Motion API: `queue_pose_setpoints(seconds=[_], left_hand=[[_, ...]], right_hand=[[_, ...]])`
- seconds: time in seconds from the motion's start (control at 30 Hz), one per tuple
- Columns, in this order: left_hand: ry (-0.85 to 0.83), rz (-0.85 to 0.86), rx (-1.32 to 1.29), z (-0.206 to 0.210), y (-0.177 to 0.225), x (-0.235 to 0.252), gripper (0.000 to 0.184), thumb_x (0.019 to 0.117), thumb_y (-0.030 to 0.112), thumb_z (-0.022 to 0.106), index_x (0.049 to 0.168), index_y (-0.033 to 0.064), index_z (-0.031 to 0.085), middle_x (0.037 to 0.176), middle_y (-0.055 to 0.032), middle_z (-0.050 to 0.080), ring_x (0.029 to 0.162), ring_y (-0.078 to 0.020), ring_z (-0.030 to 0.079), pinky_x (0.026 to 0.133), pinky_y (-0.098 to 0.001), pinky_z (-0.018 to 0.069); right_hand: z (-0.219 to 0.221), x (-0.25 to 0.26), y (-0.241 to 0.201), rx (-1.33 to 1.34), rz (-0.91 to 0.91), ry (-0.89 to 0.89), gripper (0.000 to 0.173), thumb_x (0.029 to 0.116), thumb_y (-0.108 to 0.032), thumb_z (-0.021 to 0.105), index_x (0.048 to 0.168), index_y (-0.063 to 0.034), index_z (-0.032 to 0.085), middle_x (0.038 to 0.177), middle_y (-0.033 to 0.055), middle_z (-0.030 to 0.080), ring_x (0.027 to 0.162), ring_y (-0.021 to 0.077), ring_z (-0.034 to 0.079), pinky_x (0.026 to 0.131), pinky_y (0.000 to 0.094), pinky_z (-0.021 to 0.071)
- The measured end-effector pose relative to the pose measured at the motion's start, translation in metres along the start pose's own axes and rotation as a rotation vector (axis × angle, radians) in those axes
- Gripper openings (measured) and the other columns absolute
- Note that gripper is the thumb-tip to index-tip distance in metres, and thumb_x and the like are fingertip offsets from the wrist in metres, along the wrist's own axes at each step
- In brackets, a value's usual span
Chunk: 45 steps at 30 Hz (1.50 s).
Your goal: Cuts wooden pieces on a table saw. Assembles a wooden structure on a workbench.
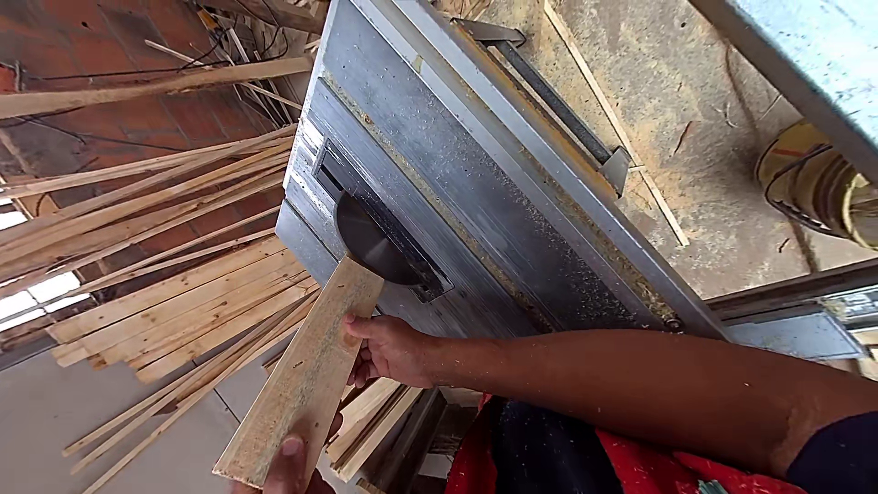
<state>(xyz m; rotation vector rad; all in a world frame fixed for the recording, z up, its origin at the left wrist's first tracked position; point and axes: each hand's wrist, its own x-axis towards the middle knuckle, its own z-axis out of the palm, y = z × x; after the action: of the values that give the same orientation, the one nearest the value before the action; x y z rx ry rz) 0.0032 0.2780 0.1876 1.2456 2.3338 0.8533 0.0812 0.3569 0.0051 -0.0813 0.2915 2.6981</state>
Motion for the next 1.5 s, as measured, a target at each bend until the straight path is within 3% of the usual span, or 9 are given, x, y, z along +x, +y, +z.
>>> queue_pose_setpoints(seconds=[0.13, 0.43, 0.6, 0.77, 1.07, 1.2, 1.3, 1.5], left_hand=[[0.006, 0.000, 0.032, -0.002, 0.001, 0.000, 0.044, 0.0932, 0.034, 0.065, 0.123, 0.0054, 0.048, 0.093, 0.0002, 0.076, 0.079, -0.0180, 0.077, 0.065, -0.0351, 0.0661], [0.007, -0.010, 0.014, 0.003, 0.007, 0.001, 0.039, 0.0945, 0.027, 0.060, 0.124, 0.0049, 0.048, 0.093, -0.0052, 0.076, 0.077, -0.0243, 0.077, 0.063, -0.0414, 0.0666], [-0.003, -0.035, 0.067, -0.002, 0.015, 0.004, 0.038, 0.0948, 0.028, 0.058, 0.121, 0.0044, 0.047, 0.089, 0.0002, 0.076, 0.074, -0.0174, 0.077, 0.063, -0.0329, 0.0656], [-0.014, -0.012, 0.038, -0.001, 0.016, 0.012, 0.037, 0.0946, 0.021, 0.054, 0.126, 0.0027, 0.046, 0.091, -0.0055, 0.076, 0.074, -0.0245, 0.077, 0.060, -0.0414, 0.0660], [-0.052, -0.005, 0.070, -0.003, 0.033, 0.023, 0.034, 0.0936, 0.022, 0.056, 0.121, 0.0013, 0.053, 0.089, -0.0107, 0.076, 0.070, -0.0292, 0.076, 0.057, -0.0458, 0.0655], [-0.062, -0.048, 0.071, -0.008, 0.033, 0.025, 0.039, 0.0928, 0.023, 0.055, 0.125, 0.0011, 0.047, 0.088, -0.0081, 0.075, 0.070, -0.0265, 0.076, 0.057, -0.0427, 0.0655], [-0.059, -0.030, 0.066, -0.003, 0.033, 0.025, 0.035, 0.0943, 0.020, 0.052, 0.123, 0.0005, 0.050, 0.088, -0.0101, 0.076, 0.070, -0.0283, 0.076, 0.057, -0.0442, 0.0655], [-0.123, -0.055, 0.072, -0.020, 0.032, 0.028, 0.042, 0.0935, 0.032, 0.065, 0.123, 0.0061, 0.051, 0.091, -0.0072, 0.077, 0.073, -0.0260, 0.077, 0.058, -0.0412, 0.0654]], right_hand=[[0.001, 0.002, 0.003, -0.028, 0.014, -0.059, 0.042, 0.1125, -0.036, 0.035, 0.113, -0.0015, 0.059, 0.089, 0.0051, 0.069, 0.082, 0.0106, 0.070, 0.079, 0.0283, 0.0582], [0.002, -0.001, -0.004, 0.012, 0.026, -0.018, 0.041, 0.1125, -0.034, 0.036, 0.110, -0.0009, 0.060, 0.087, 0.0061, 0.070, 0.078, 0.0115, 0.070, 0.076, 0.0281, 0.0591], [0.002, 0.004, 0.001, 0.001, 0.031, -0.094, 0.043, 0.1127, -0.036, 0.033, 0.111, -0.0018, 0.059, 0.088, 0.0053, 0.070, 0.081, 0.0109, 0.070, 0.079, 0.0283, 0.0584], [0.003, 0.002, -0.003, 0.069, 0.043, 0.002, 0.042, 0.1127, -0.034, 0.035, 0.108, -0.0008, 0.059, 0.085, 0.0066, 0.068, 0.078, 0.0119, 0.069, 0.076, 0.0278, 0.0588], [0.007, -0.003, -0.006, 0.084, 0.021, -0.039, 0.044, 0.1124, -0.036, 0.035, 0.112, 0.0001, 0.059, 0.091, 0.0085, 0.069, 0.081, 0.0138, 0.071, 0.078, 0.0296, 0.0598], [0.005, 0.000, -0.005, 0.078, 0.021, -0.058, 0.043, 0.1128, -0.034, 0.034, 0.112, 0.0006, 0.059, 0.090, 0.0083, 0.069, 0.081, 0.0133, 0.070, 0.079, 0.0295, 0.0597], [0.005, -0.003, -0.008, 0.072, 0.021, -0.047, 0.044, 0.1129, -0.035, 0.033, 0.113, 0.0007, 0.059, 0.090, 0.0084, 0.070, 0.081, 0.0132, 0.071, 0.079, 0.0287, 0.0596], [0.005, 0.002, 0.000, 0.086, 0.035, -0.064, 0.044, 0.1130, -0.036, 0.032, 0.117, 0.0011, 0.056, 0.093, 0.0087, 0.069, 0.083, 0.0137, 0.070, 0.080, 0.0300, 0.0592]])
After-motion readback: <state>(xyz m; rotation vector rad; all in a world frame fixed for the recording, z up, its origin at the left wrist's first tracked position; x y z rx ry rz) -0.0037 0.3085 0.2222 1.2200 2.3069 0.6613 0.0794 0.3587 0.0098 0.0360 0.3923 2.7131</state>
